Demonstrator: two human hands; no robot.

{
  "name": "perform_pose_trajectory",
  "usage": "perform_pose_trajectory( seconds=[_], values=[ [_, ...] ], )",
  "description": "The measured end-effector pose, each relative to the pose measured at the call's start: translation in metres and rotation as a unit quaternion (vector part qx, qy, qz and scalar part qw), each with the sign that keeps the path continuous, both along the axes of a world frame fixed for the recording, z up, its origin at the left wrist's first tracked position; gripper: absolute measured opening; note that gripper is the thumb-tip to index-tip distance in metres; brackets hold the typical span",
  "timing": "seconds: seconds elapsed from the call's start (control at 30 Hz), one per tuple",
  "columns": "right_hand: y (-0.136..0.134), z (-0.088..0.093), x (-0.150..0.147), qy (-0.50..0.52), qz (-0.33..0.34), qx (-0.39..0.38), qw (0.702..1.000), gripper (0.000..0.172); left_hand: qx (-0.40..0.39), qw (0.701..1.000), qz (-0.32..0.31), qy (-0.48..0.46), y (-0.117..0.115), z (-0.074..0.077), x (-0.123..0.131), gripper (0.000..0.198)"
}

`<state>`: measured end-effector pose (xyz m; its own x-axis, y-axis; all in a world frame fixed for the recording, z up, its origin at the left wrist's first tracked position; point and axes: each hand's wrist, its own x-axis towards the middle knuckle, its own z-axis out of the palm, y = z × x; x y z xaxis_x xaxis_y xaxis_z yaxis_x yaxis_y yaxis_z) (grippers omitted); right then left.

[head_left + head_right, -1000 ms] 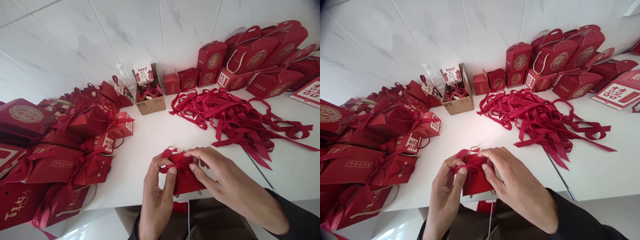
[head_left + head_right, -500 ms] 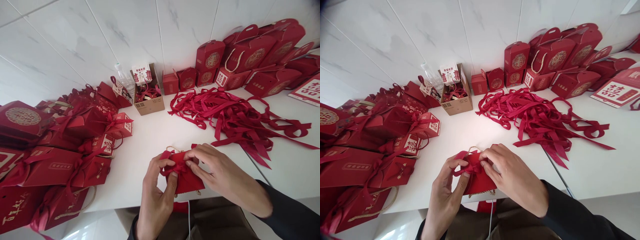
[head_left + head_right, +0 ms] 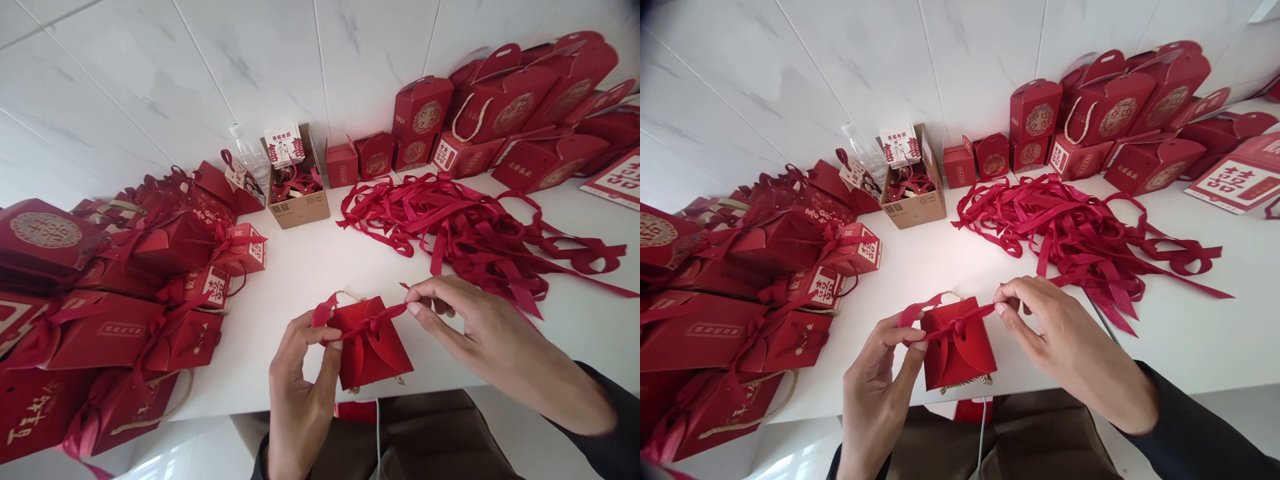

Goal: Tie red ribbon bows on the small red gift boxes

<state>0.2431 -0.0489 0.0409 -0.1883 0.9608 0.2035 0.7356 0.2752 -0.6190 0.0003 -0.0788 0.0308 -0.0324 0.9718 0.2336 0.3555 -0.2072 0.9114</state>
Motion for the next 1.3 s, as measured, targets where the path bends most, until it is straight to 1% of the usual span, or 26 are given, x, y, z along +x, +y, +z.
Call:
perform_pose_trajectory(
  seconds=[0.1,0.2,0.3,0.37,0.43,0.47,0.57,0.63,0.73,0.83,0.9,1.03,1.13,1.2,1.3],
  values=[
    [-0.002,-0.001,0.010,0.015,0.005,-0.011,1.000,0.023,0.024,1.000,0.009,-0.001,-0.005,0.003,-0.004,0.015],
    [-0.006,-0.004,0.017,0.020,-0.009,-0.017,1.000,0.021,0.025,0.999,0.029,-0.003,-0.010,0.005,-0.007,0.014],
    [-0.009,-0.004,0.019,0.015,-0.031,-0.033,0.999,0.026,-0.008,0.998,0.055,-0.016,-0.014,0.005,-0.011,0.011],
    [-0.010,-0.002,0.017,0.027,-0.038,-0.042,0.998,0.026,-0.041,0.996,0.058,-0.045,-0.013,0.005,-0.014,0.007],
    [-0.009,0.003,0.011,0.051,-0.035,-0.042,0.997,0.026,-0.058,0.994,0.033,-0.083,-0.006,0.009,-0.016,0.016],
    [-0.008,0.006,0.006,0.061,-0.027,-0.032,0.997,0.029,-0.057,0.993,0.014,-0.100,-0.001,0.012,-0.015,0.022],
    [0.001,0.017,-0.010,0.069,0.018,0.041,0.997,0.044,-0.014,0.993,-0.032,-0.117,0.023,0.028,-0.006,0.030],
    [0.008,0.023,-0.022,0.056,0.064,0.095,0.992,0.051,0.027,0.993,-0.048,-0.104,0.039,0.040,0.003,0.031],
    [0.017,0.028,-0.035,0.029,0.115,0.138,0.983,0.062,0.075,0.990,-0.075,-0.091,0.057,0.052,0.015,0.032],
    [0.021,0.029,-0.041,0.016,0.129,0.153,0.980,0.072,0.104,0.988,-0.084,-0.073,0.066,0.056,0.019,0.034],
    [0.022,0.030,-0.042,0.015,0.125,0.161,0.979,0.074,0.119,0.988,-0.082,-0.052,0.068,0.058,0.019,0.035],
    [0.022,0.037,-0.043,0.014,0.118,0.174,0.978,0.072,0.147,0.985,-0.084,-0.018,0.071,0.065,0.017,0.037],
    [0.021,0.038,-0.041,0.019,0.116,0.173,0.978,0.067,0.152,0.986,-0.068,0.003,0.075,0.067,0.015,0.032],
    [0.021,0.034,-0.036,0.005,0.108,0.160,0.981,0.058,0.143,0.987,-0.053,0.055,0.078,0.064,0.012,0.031],
    [0.016,0.021,-0.025,-0.054,0.061,0.147,0.986,0.048,0.112,0.979,-0.011,0.173,0.072,0.051,0.004,0.033]
  ],
)
